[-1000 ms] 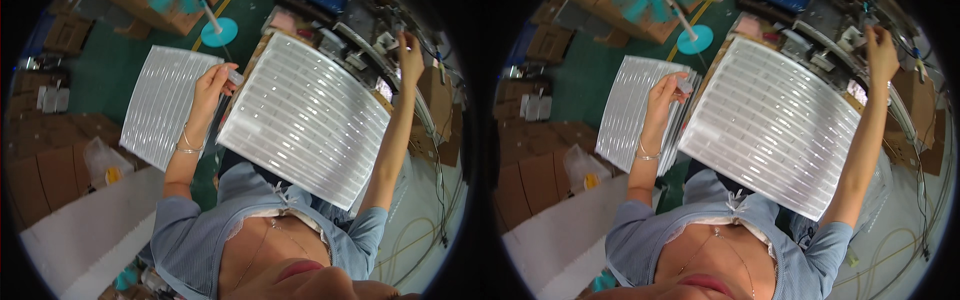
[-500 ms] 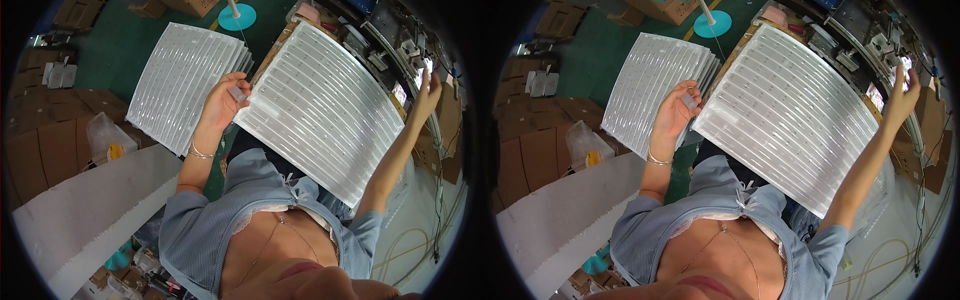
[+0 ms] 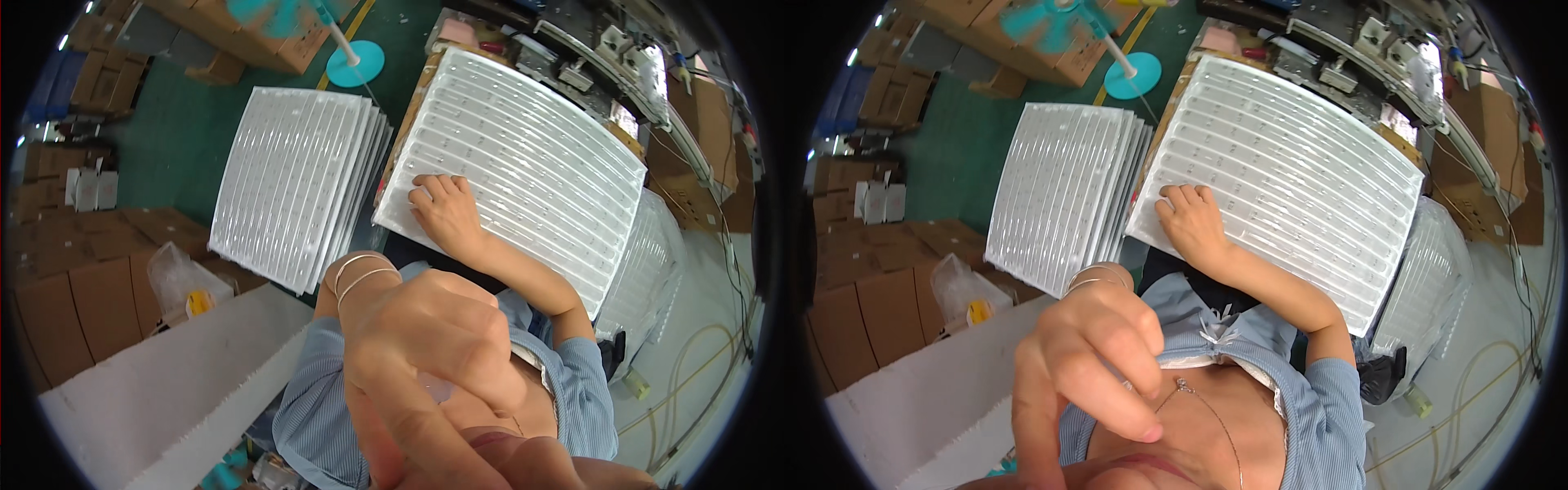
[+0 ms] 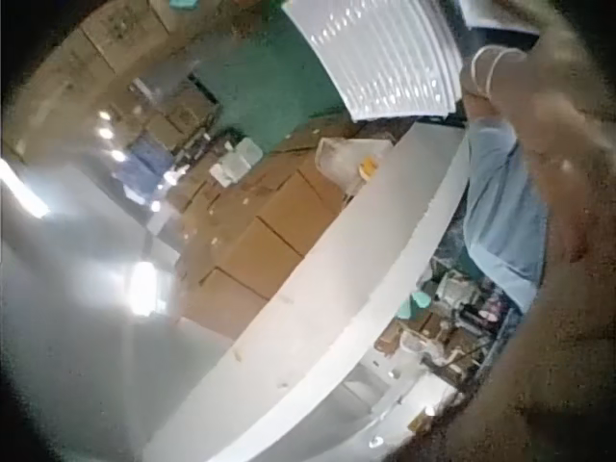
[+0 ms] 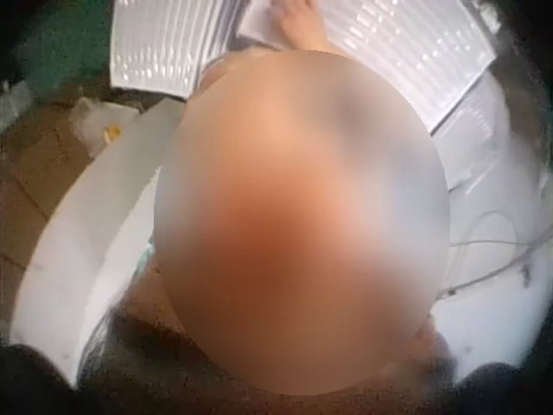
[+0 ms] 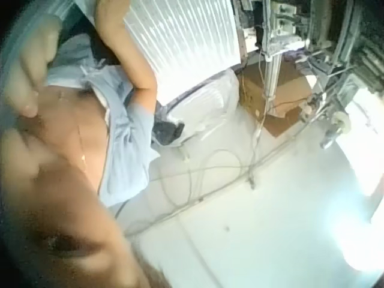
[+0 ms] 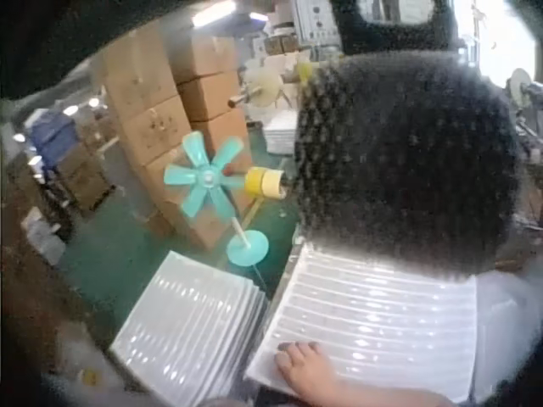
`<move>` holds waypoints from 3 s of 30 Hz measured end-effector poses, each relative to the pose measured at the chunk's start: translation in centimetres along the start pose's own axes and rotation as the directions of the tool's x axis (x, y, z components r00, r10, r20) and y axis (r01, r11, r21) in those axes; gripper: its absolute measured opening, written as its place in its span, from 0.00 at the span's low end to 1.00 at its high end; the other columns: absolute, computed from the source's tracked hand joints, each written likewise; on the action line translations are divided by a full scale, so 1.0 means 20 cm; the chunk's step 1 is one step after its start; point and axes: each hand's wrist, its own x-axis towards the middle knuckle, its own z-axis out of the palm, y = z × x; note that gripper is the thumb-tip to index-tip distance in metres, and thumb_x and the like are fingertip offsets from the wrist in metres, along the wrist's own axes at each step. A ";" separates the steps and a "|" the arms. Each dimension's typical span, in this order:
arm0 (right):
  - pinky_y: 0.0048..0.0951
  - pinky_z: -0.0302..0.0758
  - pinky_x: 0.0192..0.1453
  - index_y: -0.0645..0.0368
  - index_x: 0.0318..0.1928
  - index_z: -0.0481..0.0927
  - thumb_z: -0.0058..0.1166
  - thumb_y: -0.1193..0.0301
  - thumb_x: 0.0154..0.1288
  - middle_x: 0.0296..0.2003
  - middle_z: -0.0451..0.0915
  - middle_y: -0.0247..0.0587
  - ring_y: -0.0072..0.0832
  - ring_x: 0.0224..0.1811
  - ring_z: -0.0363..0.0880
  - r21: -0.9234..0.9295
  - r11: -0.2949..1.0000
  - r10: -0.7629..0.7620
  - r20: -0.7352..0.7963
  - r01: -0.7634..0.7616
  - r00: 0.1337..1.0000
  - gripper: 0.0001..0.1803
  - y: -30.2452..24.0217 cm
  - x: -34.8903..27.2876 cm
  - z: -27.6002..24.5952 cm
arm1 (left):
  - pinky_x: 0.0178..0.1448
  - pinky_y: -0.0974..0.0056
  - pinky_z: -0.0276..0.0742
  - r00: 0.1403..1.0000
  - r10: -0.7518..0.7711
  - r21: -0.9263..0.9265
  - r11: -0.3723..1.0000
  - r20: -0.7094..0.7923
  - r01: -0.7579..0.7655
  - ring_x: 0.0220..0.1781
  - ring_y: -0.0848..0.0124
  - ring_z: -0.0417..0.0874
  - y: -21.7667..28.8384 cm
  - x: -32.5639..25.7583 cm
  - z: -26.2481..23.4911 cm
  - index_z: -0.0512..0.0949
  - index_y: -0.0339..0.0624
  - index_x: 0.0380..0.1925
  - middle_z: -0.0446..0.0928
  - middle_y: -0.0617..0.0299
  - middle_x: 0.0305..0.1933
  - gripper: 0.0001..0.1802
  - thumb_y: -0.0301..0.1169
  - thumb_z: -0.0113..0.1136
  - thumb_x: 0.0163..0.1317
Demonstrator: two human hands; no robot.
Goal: The person repeatedly picks up small transparent plastic pieces and inserts them into a larger white plastic tray with multiple slots. They handle the pieces one at a time, placing them into the tray and occasionally adjusting the tray's position on the workbench.
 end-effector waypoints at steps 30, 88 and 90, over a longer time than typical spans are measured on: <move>0.24 0.78 0.39 0.62 0.41 0.78 0.59 0.75 0.57 0.38 0.79 0.40 0.26 0.38 0.80 0.250 0.869 0.470 -0.688 -0.428 0.553 0.11 0.95 -0.06 -1.08 | 0.33 0.57 0.71 0.984 -0.175 0.980 -0.197 -0.032 -0.003 0.29 0.59 0.78 -1.51 0.66 -0.45 0.81 0.49 0.40 0.76 0.52 0.37 0.23 0.53 0.55 0.55; 0.21 0.73 0.36 0.58 0.36 0.70 0.53 0.71 0.62 0.48 0.72 0.43 0.24 0.38 0.75 0.863 0.348 0.864 -0.144 -0.365 0.483 0.07 0.55 -0.57 -0.68 | 0.51 0.59 0.64 0.538 -0.843 0.993 0.035 -0.033 0.116 0.44 0.62 0.72 -0.40 -0.50 -0.40 0.75 0.40 0.41 0.72 0.59 0.37 0.17 0.25 0.58 0.47; 0.21 0.74 0.35 0.60 0.39 0.71 0.54 0.71 0.62 0.47 0.74 0.42 0.24 0.39 0.76 0.848 0.388 0.855 -0.184 -0.361 0.486 0.09 0.60 -0.57 -0.75 | 0.50 0.59 0.66 0.580 -0.812 0.979 0.061 -0.064 0.194 0.44 0.61 0.73 -0.44 -0.39 -0.43 0.75 0.41 0.42 0.73 0.58 0.38 0.17 0.26 0.60 0.48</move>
